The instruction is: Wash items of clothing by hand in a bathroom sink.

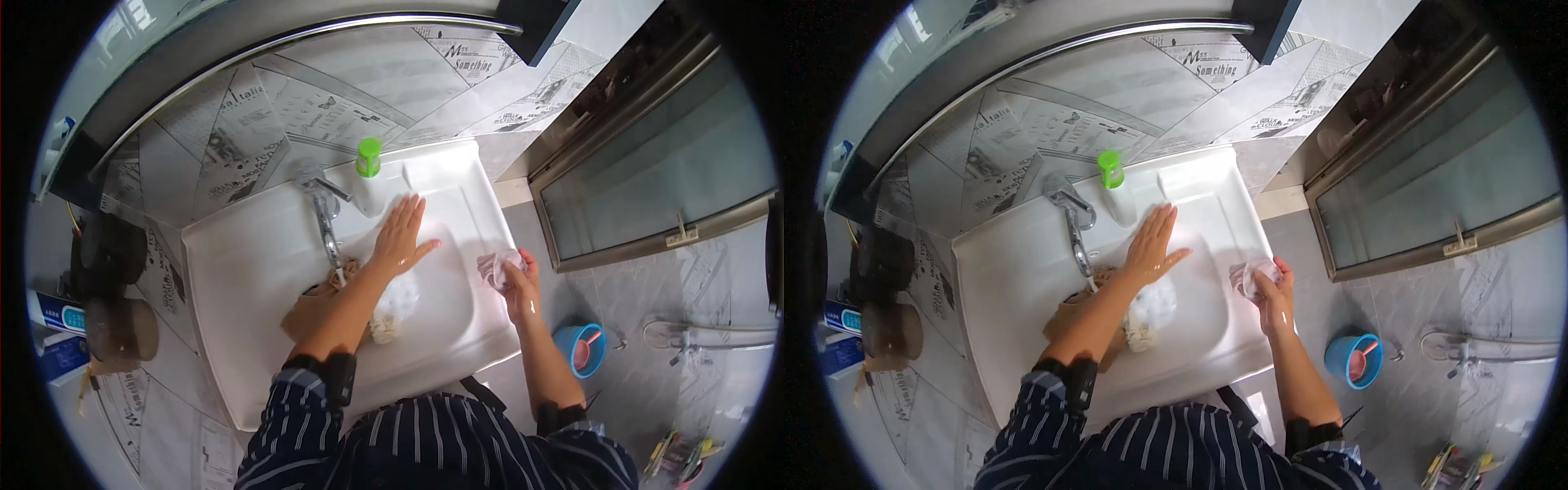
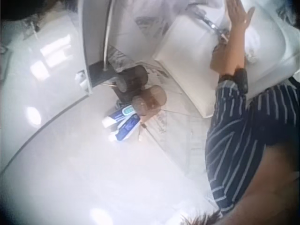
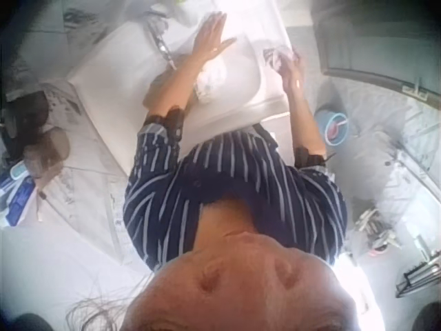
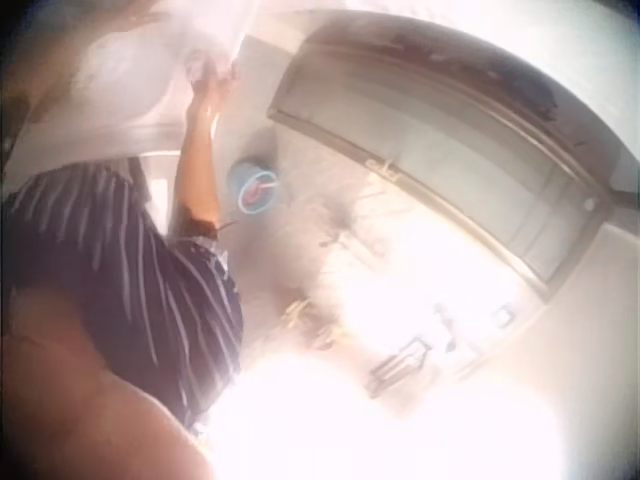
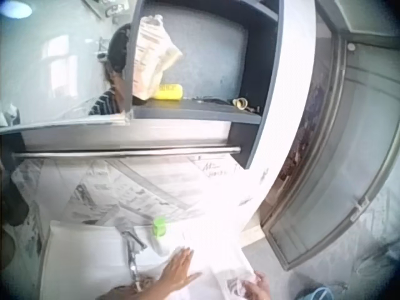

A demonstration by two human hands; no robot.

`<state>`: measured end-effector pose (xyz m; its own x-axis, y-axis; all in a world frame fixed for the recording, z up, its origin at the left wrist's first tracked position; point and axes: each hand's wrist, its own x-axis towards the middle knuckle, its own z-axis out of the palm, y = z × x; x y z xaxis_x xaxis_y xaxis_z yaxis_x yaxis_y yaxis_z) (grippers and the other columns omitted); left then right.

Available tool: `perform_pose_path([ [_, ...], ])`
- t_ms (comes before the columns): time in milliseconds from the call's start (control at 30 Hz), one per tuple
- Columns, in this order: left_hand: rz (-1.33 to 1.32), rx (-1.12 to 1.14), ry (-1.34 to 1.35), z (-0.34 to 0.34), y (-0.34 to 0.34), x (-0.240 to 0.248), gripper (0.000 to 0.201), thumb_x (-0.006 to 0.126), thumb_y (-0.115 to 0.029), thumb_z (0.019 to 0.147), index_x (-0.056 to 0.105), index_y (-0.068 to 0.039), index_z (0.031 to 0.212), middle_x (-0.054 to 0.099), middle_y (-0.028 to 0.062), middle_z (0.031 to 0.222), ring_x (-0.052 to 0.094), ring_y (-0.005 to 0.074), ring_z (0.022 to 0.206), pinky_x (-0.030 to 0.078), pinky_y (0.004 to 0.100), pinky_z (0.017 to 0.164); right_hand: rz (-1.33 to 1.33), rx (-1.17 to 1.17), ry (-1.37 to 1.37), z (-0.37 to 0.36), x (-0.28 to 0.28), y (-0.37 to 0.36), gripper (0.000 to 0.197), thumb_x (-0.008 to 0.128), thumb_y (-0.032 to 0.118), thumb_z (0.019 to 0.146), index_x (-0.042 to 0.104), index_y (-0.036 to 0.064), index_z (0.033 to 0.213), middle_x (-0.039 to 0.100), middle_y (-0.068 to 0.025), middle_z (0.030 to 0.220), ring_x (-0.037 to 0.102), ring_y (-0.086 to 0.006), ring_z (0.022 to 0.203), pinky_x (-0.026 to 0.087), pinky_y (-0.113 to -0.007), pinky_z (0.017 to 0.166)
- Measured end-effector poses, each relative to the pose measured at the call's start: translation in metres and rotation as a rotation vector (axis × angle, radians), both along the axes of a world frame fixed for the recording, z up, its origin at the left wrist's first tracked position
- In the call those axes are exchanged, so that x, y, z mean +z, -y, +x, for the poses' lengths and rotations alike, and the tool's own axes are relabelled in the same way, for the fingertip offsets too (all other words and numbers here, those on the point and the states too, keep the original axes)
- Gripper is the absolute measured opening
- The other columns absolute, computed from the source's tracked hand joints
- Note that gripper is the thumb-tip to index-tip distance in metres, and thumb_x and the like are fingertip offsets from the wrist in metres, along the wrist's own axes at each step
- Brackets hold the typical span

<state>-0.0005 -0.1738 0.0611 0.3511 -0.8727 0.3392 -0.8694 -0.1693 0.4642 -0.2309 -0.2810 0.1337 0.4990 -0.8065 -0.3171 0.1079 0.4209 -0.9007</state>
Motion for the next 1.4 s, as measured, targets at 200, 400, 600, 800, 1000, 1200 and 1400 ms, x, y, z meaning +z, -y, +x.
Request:
perform_pose_path([
  [200, 0.108, 0.592, 0.037, -0.015, 0.092, -0.019, 0.088, 0.046, -0.057, 0.083, 0.021, 0.006, 0.138, 0.012, 0.0259, 0.146, 0.01, 0.038, 0.136, 0.004, 0.0497, 0.11, -0.177, 0.169, 0.003, -0.04, -0.005, 0.034, 0.046, 0.057, 0.0, 0.079, 0.038, 0.0059, 0.121, 0.051, -0.0104, 0.108, 0.055, -0.019, 0.094, 0.049, -0.034, 0.081],
  [400, 0.195, 0.74, 0.012, -0.076, 0.135, -0.02, 0.072, 0.044, -0.044, 0.088, 0.024, 0.002, 0.139, 0.012, 0.0315, 0.144, 0.006, 0.0479, 0.134, 0.001, 0.0574, 0.107, -0.253, 0.203, -0.02, -0.051, 0.008, 0.074, 0.047, 0.056, -0.004, 0.078, 0.04, 0.0037, 0.12, 0.051, -0.0107, 0.106, 0.056, -0.0186, 0.093, 0.05, -0.032, 0.078],
  [600, 0.128, 0.299, -0.042, -0.156, 0.071, -0.011, 0.066, 0.054, -0.036, 0.084, 0.033, -0.001, 0.136, 0.021, 0.0274, 0.143, 0.012, 0.0443, 0.134, 0.013, 0.0544, 0.108, -0.947, 0.3, -0.083, -0.008, -0.008, 0.085, 0.044, 0.063, -0.002, 0.074, 0.048, 0.0056, 0.115, 0.052, -0.0129, 0.106, 0.051, -0.0245, 0.105, 0.043, -0.038, 0.089],
  [800, 0.351, -0.072, -0.172, -0.178, -0.078, -0.034, 0.048, 0.053, -0.029, 0.087, 0.048, 0.002, 0.123, 0.046, 0.0207, 0.129, 0.035, 0.0338, 0.127, 0.023, 0.0427, 0.109, -2.086, 0.459, -0.105, 0.088, -0.011, 0.106, 0.04, 0.066, 0.002, 0.065, 0.062, 0.0163, 0.102, 0.044, -0.0067, 0.13, 0.039, -0.0313, 0.123, 0.029, -0.055, 0.1],
  [1000, 0.345, 0.434, -0.435, -0.146, -0.185, 0.008, 0.036, 0.056, -0.024, 0.085, 0.056, -0.006, 0.116, 0.058, 0.0131, 0.114, 0.052, 0.0296, 0.109, 0.042, 0.0386, 0.093, -1.799, 0.818, -0.448, 0.107, -0.029, 0.1, 0.034, 0.067, 0.011, 0.066, 0.066, 0.0197, 0.099, 0.037, -0.0069, 0.138, 0.021, -0.0311, 0.135, 0.014, -0.065, 0.102],
  [1200, 0.374, 0.436, -0.333, -0.134, -0.156, -0.006, 0.032, 0.061, -0.02, 0.079, 0.059, -0.009, 0.108, 0.062, 0.0133, 0.098, 0.058, 0.031, 0.089, 0.047, 0.0386, 0.08, -1.669, 0.592, -0.048, 0.085, -0.016, 0.038, 0.031, 0.065, 0.006, 0.067, 0.064, 0.0125, 0.097, 0.052, -0.0124, 0.123, 0.039, -0.0352, 0.123, 0.025, -0.055, 0.1],
  [1400, 0.33, 0.43, -0.644, -0.054, -0.118, 0.01, 0.027, 0.056, -0.012, 0.078, 0.06, -0.01, 0.104, 0.062, 0.0104, 0.094, 0.06, 0.0269, 0.088, 0.047, 0.039, 0.077, -1.059, 1.131, -0.12, 0.051, -0.049, -0.044, 0.05, 0.067, 0.009, 0.072, 0.051, 0.0087, 0.119, 0.052, -0.0169, 0.121, 0.047, -0.0345, 0.115, 0.039, -0.039, 0.097],
])
